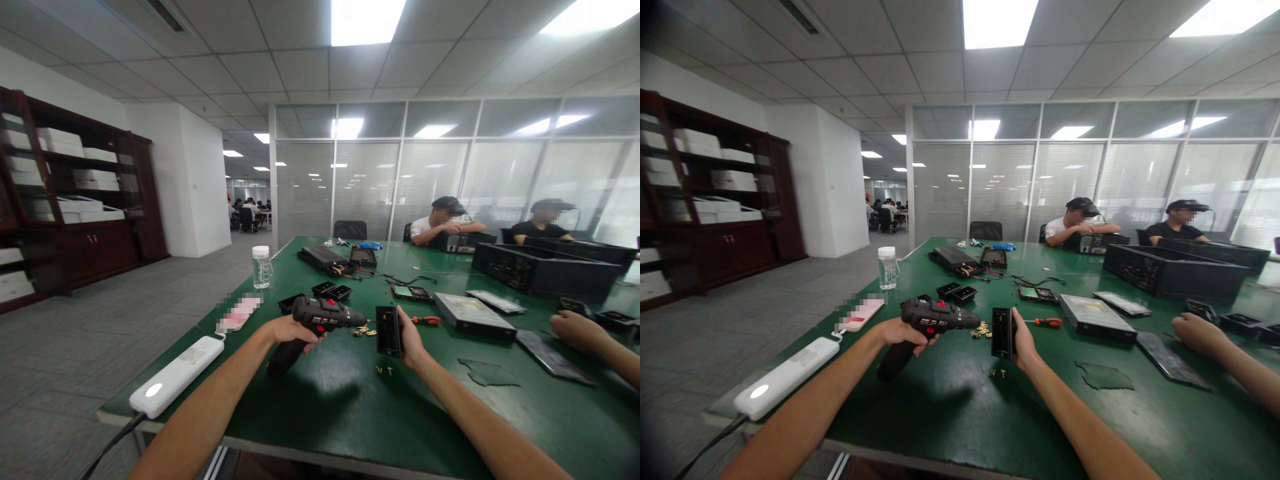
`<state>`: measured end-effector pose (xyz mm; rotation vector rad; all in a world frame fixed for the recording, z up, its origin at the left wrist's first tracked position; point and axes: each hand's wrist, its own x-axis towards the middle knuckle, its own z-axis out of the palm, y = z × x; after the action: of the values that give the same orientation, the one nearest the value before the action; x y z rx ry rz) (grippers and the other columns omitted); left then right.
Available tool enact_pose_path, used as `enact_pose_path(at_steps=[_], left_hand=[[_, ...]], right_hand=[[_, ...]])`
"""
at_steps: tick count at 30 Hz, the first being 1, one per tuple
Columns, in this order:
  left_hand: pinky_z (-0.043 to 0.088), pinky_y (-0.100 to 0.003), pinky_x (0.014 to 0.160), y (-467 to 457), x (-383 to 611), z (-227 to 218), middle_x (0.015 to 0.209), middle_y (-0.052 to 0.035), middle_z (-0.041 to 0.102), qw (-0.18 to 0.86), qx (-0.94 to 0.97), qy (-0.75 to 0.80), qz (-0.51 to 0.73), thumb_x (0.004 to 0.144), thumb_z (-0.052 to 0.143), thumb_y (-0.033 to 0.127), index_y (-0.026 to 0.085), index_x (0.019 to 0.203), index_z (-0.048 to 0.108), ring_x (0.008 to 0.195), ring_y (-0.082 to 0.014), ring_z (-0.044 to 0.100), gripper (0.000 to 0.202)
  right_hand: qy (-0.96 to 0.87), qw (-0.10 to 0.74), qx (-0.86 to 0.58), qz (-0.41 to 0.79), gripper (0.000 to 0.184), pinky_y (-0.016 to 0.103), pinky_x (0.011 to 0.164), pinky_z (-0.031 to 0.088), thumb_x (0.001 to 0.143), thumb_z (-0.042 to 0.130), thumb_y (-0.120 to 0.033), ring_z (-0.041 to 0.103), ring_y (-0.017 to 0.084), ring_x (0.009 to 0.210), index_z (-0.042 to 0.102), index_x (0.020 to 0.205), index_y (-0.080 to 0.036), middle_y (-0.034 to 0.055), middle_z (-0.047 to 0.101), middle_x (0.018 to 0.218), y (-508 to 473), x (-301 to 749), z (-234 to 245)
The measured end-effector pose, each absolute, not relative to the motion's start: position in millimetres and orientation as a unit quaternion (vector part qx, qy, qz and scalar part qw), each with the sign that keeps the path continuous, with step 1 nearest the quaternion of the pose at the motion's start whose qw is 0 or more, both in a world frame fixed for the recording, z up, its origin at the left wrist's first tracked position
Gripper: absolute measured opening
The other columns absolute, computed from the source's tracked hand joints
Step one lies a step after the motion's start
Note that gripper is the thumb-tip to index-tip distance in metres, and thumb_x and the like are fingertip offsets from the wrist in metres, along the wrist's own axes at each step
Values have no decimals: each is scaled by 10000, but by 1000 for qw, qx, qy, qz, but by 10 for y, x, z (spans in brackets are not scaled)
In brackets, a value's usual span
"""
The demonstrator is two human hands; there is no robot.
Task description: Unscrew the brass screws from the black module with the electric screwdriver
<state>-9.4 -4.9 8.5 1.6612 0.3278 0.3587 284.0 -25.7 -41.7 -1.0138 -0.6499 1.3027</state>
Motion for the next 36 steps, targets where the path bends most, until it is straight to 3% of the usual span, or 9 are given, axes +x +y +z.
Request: enact_pose_path(at_steps=[36], left_hand=[[444,-277,551,-43,-104,91,770,-52,501,651,731,136,154,651,616,226,83,887,533,555,-99,495,288]], right_hand=[[-286,625,-447,573,386,299,486,440,656,493,-553,546,167,467,579,705,-179,19,578,518,-256,2849,-426]])
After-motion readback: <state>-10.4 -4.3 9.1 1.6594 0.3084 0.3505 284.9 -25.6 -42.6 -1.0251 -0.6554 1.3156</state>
